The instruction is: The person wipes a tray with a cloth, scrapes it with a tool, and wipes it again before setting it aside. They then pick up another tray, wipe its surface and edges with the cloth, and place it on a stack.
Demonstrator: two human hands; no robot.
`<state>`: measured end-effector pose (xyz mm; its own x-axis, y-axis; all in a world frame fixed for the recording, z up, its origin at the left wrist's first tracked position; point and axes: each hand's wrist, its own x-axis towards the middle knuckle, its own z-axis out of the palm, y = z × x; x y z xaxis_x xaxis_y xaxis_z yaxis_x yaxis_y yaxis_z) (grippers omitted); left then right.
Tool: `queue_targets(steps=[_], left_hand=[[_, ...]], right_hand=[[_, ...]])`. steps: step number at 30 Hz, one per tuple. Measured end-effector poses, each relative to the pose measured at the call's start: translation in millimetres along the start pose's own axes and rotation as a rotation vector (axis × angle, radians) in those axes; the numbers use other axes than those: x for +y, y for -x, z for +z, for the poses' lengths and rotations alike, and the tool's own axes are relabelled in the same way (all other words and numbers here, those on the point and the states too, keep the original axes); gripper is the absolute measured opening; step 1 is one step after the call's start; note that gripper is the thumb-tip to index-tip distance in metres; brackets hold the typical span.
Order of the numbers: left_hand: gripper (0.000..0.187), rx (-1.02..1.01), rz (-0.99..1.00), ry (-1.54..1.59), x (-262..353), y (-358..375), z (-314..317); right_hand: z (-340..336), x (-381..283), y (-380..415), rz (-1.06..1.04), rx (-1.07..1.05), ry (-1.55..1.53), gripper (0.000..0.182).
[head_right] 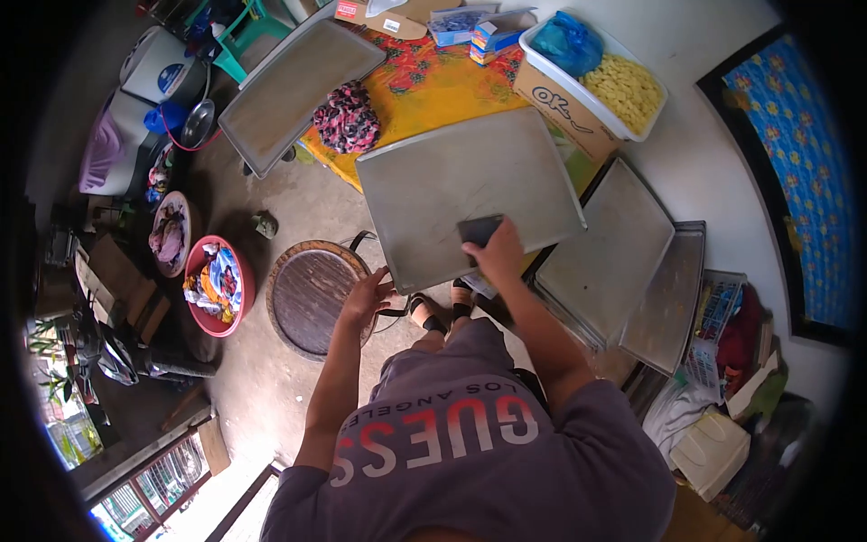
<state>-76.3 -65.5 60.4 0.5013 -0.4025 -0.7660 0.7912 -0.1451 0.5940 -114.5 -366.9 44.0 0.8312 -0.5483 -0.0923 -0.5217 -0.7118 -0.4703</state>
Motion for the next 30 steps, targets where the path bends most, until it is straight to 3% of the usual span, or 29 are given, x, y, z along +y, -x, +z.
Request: queue_targets(steps=[6, 12, 14, 17, 20, 21, 23, 26, 28, 30], left_hand=[[0.069, 0.014, 0.004, 0.08, -11.6, -4.1, -6.0], [0.077, 0.319, 0.153, 0.418, -22.8, -14.2, -32.7], [0.074, 0.341, 0.154, 0.467, -25.9, -12.6, -40.2], [0.073, 0.363, 0.153, 0.485, -29.0, -9.6, -48.4], [0.066, 0.365, 0.175, 0.504, -28.6, -13.8, -53.6], [0.061, 0.363, 0.182, 0.514, -31.5, -15.0, -54.2], [0.04, 0.339, 0.211, 0.543, -33.0, -16.3, -55.8], [0.032, 0.262, 0.384, 0.233, -44.2, -31.3, -66.2], [0.035, 0.298, 0.327, 0.182, -31.4, -22.7, -55.7], [0.038, 0.368, 0.219, 0.104, -7.4, -7.6, -38.0]], right_hand=[[43.4, -91.4, 55.8, -0.167, -0.097, -0.08, 0.094], [28.8, -159.9, 63.0, -0.562, 0.051, -0.489, 0.043], [44.6, -154.8, 60.1, -0.759, 0.03, -0.529, 0.035], [68.6, -129.0, 45.0, -0.942, -0.196, -0.202, 0.027], [73.3, -118.6, 47.7, -0.845, -0.043, -0.348, 0.024], [56.7, -123.6, 47.2, -0.768, -0.128, -0.246, 0.022], [62.8, -118.6, 39.1, -0.528, -0.086, -0.386, 0.023], [72.6, -103.4, -10.1, -0.169, -0.022, -0.555, 0.032], [53.0, -96.8, -48.1, -0.042, -0.02, -0.609, 0.033], [47.9, -90.0, -93.4, 0.113, -0.082, -0.957, 0.023]])
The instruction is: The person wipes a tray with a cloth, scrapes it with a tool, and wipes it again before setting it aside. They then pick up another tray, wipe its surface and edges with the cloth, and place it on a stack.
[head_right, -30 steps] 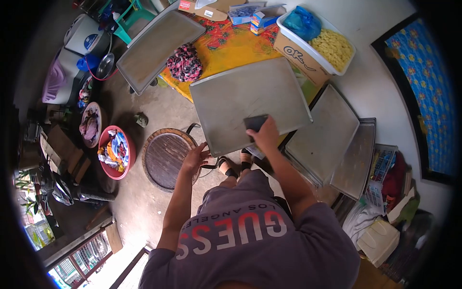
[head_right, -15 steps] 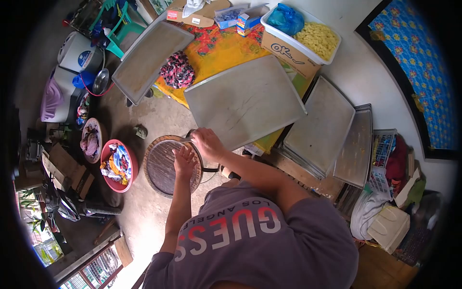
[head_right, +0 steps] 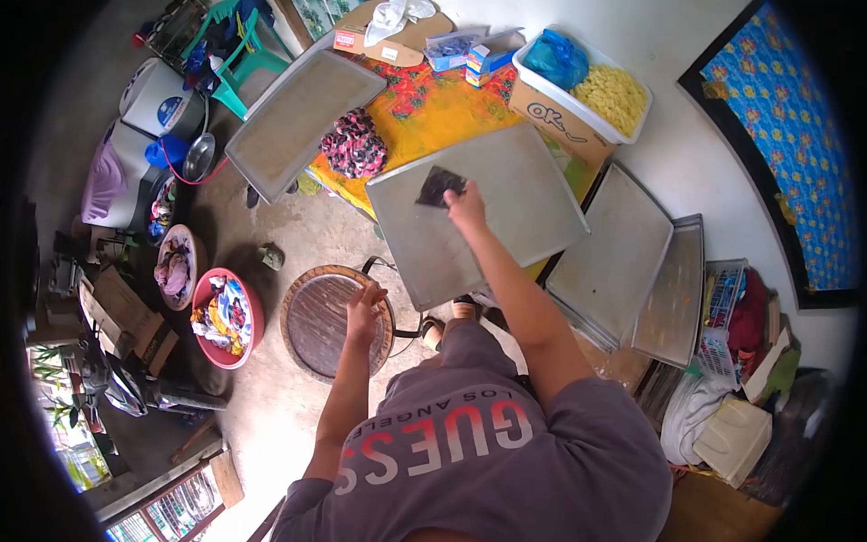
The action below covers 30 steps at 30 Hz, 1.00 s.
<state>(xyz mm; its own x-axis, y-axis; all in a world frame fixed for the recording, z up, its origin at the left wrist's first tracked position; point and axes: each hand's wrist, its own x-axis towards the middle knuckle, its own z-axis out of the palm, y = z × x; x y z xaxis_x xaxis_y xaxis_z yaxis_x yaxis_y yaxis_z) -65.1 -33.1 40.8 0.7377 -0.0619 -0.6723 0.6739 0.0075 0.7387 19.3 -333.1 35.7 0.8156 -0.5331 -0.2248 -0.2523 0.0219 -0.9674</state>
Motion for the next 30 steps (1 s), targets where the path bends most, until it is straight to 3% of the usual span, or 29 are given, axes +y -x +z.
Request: queue_targets(steps=[3, 6, 10, 11, 14, 15, 17, 19, 20, 22, 23, 26, 30], left_hand=[[0.043, -0.022, 0.01, 0.021, -1.2, -7.0, 11.5], [0.04, -0.065, 0.027, -0.021, -4.2, -27.1, 12.1], [0.031, -0.029, 0.038, -0.106, -4.1, -49.8, 17.7], [0.03, -0.006, 0.034, -0.125, -1.2, -53.7, 21.3], [0.034, 0.003, 0.017, -0.079, 12.3, -58.7, 32.4], [0.035, -0.008, 0.014, -0.031, 15.8, -60.1, 36.6], [0.039, -0.047, 0.008, 0.02, 19.4, -66.5, 43.8], [0.039, -0.068, -0.002, 0.036, 20.0, -73.8, 48.9], [0.04, -0.083, -0.006, 0.042, 20.5, -78.6, 52.4], [0.039, -0.034, 0.012, 0.103, 34.9, -75.6, 63.2], [0.04, -0.013, 0.03, 0.112, 40.1, -73.6, 66.8], [0.047, 0.008, 0.073, 0.096, 48.0, -73.9, 71.3], [0.065, -0.032, 0.116, 0.018, 44.0, -79.1, 69.0]], right_hand=[[-5.0, -24.4, -61.6, 0.049, 0.115, -0.012, 0.02], [0.8, -10.6, -137.7, -0.071, 0.2, 0.111, 0.021], [2.8, -6.8, -192.7, -0.159, 0.302, 0.44, 0.043], [1.2, -9.3, -200.7, -0.047, 0.292, 0.539, 0.056], [33.1, -58.0, -166.2, -0.214, 0.596, 0.98, 0.063], [49.1, -48.8, -172.5, -0.368, 0.581, 1.057, 0.07], [90.8, -56.2, -158.5, -0.549, 0.323, 1.037, 0.073], [141.2, -54.1, -154.0, -0.719, -0.036, 0.766, 0.076], [163.8, -60.8, -143.2, -0.775, -0.116, 0.629, 0.08], [200.1, -62.5, -125.7, -0.704, -0.129, 0.806, 0.093], [206.7, -78.0, -116.4, -0.599, -0.235, 0.856, 0.093], [223.0, -60.8, -132.9, -0.504, -0.376, 0.848, 0.062], [182.0, -68.9, -127.7, -0.485, -0.347, 0.333, 0.049]])
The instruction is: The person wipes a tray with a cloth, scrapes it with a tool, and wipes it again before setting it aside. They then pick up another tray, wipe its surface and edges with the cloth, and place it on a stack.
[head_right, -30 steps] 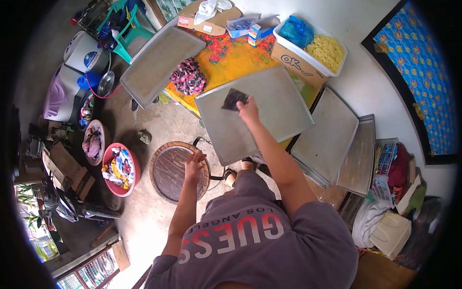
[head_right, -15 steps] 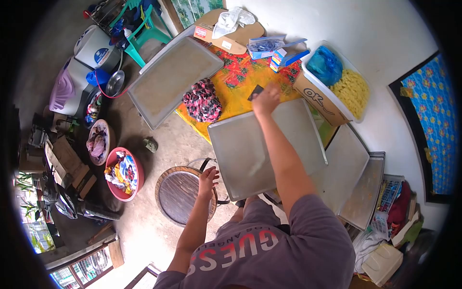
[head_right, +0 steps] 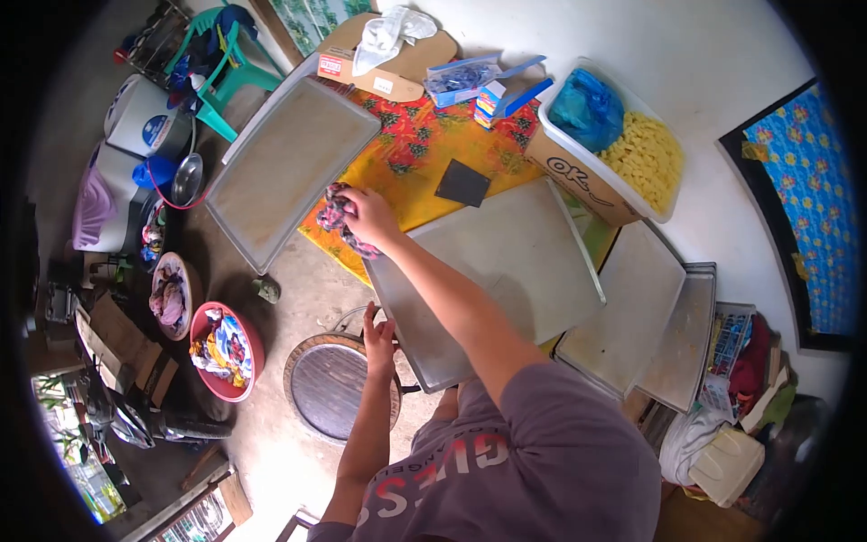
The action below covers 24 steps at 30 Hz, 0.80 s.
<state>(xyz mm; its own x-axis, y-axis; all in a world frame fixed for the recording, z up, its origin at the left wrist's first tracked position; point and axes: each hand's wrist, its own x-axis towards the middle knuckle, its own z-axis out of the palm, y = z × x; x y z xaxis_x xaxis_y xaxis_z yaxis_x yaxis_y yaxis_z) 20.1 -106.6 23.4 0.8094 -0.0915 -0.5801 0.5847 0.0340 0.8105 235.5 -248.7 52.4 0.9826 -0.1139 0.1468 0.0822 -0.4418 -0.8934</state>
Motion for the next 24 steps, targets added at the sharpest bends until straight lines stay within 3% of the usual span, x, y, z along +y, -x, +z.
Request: queue_targets(steps=[4, 5, 6, 7, 9, 11, 15, 18, 24], left_hand=[[0.073, -0.045, 0.039, -0.013, -2.9, -3.9, -3.4], [0.073, -0.068, 0.039, -0.023, -1.5, -4.1, -6.5], [0.074, -0.091, 0.038, -0.034, -0.6, -4.1, -9.2], [0.073, -0.104, 0.044, -0.046, -1.9, -5.2, -11.0], [0.073, -0.141, 0.029, -0.121, 4.3, -6.3, -12.7], [0.069, -0.169, 0.076, -0.183, 16.2, -5.5, -3.6], [0.068, -0.177, 0.114, -0.239, 5.8, -13.8, -7.6], [0.069, -0.21, 0.037, -0.272, 16.3, -11.1, -9.0], [0.068, -0.212, 0.004, -0.209, 23.3, -6.6, -5.8]], right_hand=[[-94.0, 10.5, 87.0, -0.085, 0.255, -0.264, 0.043], [-123.1, 12.2, 108.4, -0.066, 0.381, -0.25, 0.043], [-154.2, 31.2, 129.0, 0.092, 0.443, -0.223, 0.043], [-190.0, 34.9, 144.9, 0.262, 0.486, -0.04, 0.042], [-246.5, 50.1, 159.9, 0.376, 0.512, 0.232, 0.042], [-277.0, 117.6, 156.0, 0.238, 0.534, 0.373, 0.044], [-272.1, 156.6, 121.0, 0.005, 0.605, 0.805, 0.05], [-260.8, 164.9, 118.0, 0.03, 0.604, 0.853, 0.047], [-191.9, 99.5, 125.1, -0.069, 0.437, 0.673, 0.035]])
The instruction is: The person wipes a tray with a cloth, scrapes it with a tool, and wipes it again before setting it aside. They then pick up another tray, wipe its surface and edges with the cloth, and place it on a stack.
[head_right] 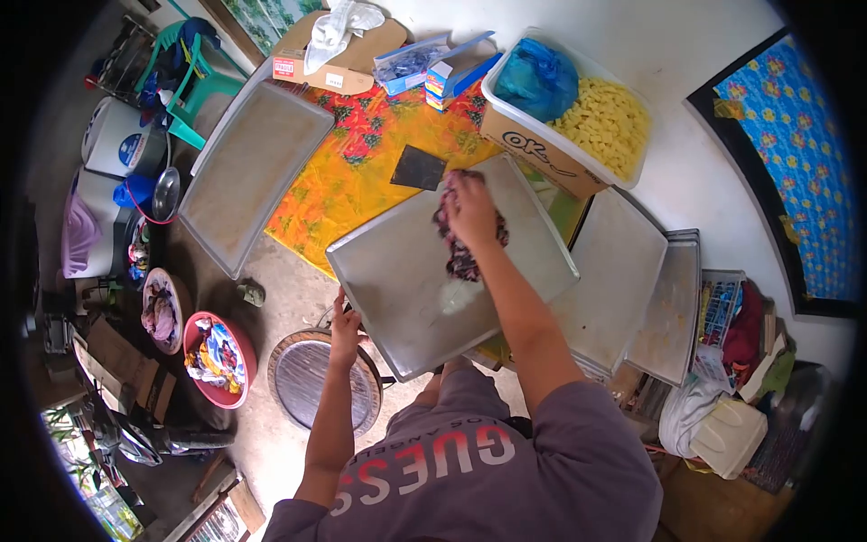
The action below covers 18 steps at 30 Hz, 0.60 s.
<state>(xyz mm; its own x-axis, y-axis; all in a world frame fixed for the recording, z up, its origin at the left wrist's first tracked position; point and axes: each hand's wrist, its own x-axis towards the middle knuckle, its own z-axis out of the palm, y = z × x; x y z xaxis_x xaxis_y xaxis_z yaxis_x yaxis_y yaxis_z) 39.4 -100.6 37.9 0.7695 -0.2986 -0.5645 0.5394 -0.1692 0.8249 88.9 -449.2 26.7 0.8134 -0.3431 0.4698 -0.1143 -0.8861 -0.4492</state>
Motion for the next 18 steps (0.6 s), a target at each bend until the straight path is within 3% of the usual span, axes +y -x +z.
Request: queue_targets(steps=[3, 6, 8, 11, 18], left_hand=[[0.068, -0.01, -0.023, -0.021, -0.8, -5.1, -0.5], [0.068, -0.03, -0.038, 0.03, 0.3, -2.0, -4.2], [0.068, -0.033, -0.037, 0.095, 3.5, 0.0, -3.5], [0.068, -0.056, -0.074, 0.093, 2.4, 2.2, -9.5], [0.07, -0.073, -0.105, 0.167, 2.6, 2.1, -9.9]], right_hand=[[0.1, -14.0, 23.0, -0.116, -0.156, -0.178, 0.035], [-20.0, 17.3, 14.3, 0.008, -0.041, -0.102, 0.038], [-15.2, 56.8, 2.6, 0.17, 0.132, 0.364, 0.046], [-10.3, 44.8, 5.1, 0.153, 0.0, 0.368, 0.058], [32.9, -100.9, 46.4, -0.047, -0.218, 0.02, 0.065]])
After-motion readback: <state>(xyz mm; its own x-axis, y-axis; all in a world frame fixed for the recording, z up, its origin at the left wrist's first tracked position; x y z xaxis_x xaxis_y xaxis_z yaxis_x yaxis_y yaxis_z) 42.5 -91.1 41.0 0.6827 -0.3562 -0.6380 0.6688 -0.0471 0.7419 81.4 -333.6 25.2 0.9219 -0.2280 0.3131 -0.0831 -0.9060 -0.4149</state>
